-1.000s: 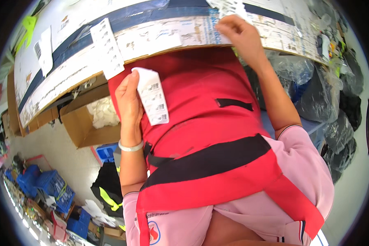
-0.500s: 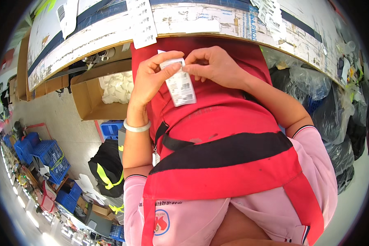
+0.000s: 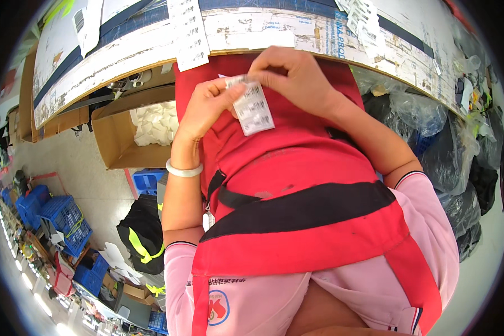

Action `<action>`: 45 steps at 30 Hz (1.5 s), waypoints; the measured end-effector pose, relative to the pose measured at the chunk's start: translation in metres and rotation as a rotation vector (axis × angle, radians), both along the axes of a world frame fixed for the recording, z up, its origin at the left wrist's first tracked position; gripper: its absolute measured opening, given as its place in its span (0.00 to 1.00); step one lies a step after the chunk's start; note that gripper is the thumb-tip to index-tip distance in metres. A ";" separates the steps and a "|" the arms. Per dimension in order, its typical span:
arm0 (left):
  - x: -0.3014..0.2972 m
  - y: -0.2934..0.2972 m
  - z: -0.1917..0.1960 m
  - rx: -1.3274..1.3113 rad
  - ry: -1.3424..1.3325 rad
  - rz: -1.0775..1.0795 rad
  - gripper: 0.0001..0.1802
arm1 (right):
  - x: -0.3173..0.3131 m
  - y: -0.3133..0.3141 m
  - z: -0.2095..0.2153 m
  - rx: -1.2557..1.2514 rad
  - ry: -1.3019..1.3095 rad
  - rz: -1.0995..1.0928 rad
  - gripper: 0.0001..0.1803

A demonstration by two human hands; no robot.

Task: Sorting and inspecting small garment tags or labels on a workbench.

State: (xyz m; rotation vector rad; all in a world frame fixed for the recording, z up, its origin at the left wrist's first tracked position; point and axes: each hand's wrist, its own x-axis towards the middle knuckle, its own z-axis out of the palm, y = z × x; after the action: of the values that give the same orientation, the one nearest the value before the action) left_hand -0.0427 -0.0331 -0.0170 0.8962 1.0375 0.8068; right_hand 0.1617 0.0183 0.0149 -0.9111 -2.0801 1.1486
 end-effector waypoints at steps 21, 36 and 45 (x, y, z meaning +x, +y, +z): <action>-0.003 -0.001 -0.030 -0.137 -0.039 0.138 0.15 | 0.004 0.045 -0.024 0.390 -0.265 -0.135 0.34; -0.004 -0.001 -0.032 -0.132 -0.056 0.149 0.14 | 0.026 0.038 -0.019 0.390 -0.254 -0.189 0.32; -0.003 0.001 -0.033 -0.124 -0.050 0.147 0.13 | 0.038 0.033 -0.028 0.447 -0.263 -0.243 0.31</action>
State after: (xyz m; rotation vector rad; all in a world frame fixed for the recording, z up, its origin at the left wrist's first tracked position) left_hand -0.0457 -0.0324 -0.0496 0.6971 1.1063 0.8725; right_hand 0.1996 0.0517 -0.0133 -1.0925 -2.2249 0.4289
